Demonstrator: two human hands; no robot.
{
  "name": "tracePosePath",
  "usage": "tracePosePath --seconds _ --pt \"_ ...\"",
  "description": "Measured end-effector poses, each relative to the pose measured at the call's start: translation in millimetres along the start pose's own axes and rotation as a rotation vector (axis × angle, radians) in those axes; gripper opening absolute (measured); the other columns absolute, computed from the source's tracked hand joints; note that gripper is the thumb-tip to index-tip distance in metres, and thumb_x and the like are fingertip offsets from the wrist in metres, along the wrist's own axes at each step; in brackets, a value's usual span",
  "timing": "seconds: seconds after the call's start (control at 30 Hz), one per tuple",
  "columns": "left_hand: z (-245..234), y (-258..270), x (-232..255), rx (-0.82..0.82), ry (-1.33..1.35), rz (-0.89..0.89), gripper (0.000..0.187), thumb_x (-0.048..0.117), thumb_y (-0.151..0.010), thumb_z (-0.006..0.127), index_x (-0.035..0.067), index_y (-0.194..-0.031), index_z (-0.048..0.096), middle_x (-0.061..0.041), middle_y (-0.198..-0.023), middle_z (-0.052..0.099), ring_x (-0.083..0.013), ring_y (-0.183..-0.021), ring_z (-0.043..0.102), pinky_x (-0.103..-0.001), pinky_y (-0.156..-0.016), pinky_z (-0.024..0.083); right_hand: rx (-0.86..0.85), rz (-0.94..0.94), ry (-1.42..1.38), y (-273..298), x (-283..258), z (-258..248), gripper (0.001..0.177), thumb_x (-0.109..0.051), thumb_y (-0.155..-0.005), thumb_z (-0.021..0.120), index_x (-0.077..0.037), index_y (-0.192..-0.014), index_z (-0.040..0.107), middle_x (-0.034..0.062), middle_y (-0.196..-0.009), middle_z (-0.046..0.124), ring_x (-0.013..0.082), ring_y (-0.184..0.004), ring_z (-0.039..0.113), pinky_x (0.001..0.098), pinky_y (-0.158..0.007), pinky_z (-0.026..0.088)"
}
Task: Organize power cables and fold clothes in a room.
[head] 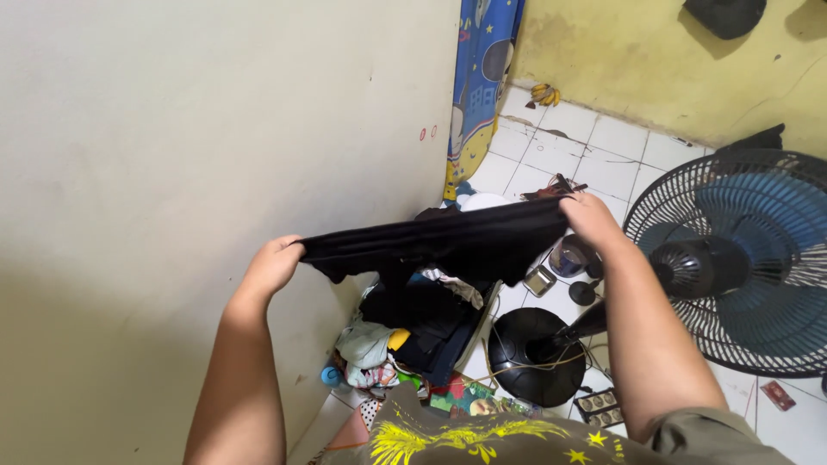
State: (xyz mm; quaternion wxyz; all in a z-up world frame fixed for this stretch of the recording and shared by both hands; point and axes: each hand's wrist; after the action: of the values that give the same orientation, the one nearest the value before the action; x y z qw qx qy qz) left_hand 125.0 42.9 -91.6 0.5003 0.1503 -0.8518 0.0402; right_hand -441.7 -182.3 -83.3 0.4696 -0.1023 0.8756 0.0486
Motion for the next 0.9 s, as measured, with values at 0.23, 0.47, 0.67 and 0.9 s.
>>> tracePosePath --seconds 0.23,0.47,0.67,0.9 --pt "55 -36 9 -0.095 0.839 -0.617 0.029 0.033 -0.091 0.048 0.017 -0.069 0.058 0.0 -0.066 0.059 -0.0193 -0.062 0.055 -0.036 -0.059 0.049 -0.187 0.614 -0.919 -5 -48 40 0.028 -0.024 -0.091 0.051 -0.002 -0.098 0.068 0.0122 -0.09 0.076 0.0251 -0.079 0.072 0.037 -0.08 0.062" --pt "142 2 139 -0.26 1.211 -0.512 0.028 0.038 -0.099 0.054 0.011 -0.093 0.056 -0.002 -0.076 0.058 -0.0167 -0.064 0.054 -0.033 -0.058 0.047 -0.653 0.329 -0.854 59 -184 108 0.058 -0.046 -0.09 0.062 -0.005 -0.131 0.056 0.0111 -0.117 0.07 0.023 -0.105 0.069 0.0433 -0.088 0.058" --pt "139 23 129 -0.35 0.63 0.131 0.032 0.035 -0.103 0.06 0.008 -0.12 0.065 0.001 -0.101 0.062 -0.0136 -0.095 0.059 -0.031 -0.084 0.05 -0.411 -0.351 -0.165 66 -184 116 0.066 -0.015 -0.076 0.089 0.002 -0.127 0.05 0.0088 -0.115 0.065 0.0129 -0.108 0.062 0.0296 -0.094 0.052" --pt "120 16 58 -0.004 0.406 0.326 0.096 0.0 -0.064 0.09 0.008 -0.145 0.038 -0.002 -0.136 0.052 -0.0146 -0.128 0.05 -0.031 -0.105 0.041 -0.763 -0.342 -0.593 69 -198 103 0.039 -0.004 -0.089 0.074 -0.001 -0.126 0.063 -0.0007 -0.115 0.072 0.0084 -0.106 0.064 0.0271 -0.097 0.053"
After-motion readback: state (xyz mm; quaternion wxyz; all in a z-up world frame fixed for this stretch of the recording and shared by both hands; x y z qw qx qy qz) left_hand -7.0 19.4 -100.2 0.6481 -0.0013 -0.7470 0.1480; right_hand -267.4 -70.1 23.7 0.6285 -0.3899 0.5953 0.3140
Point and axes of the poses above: each hand's wrist, its own y-axis away from the middle knuckle, its own z-axis out of the palm, x = y × z
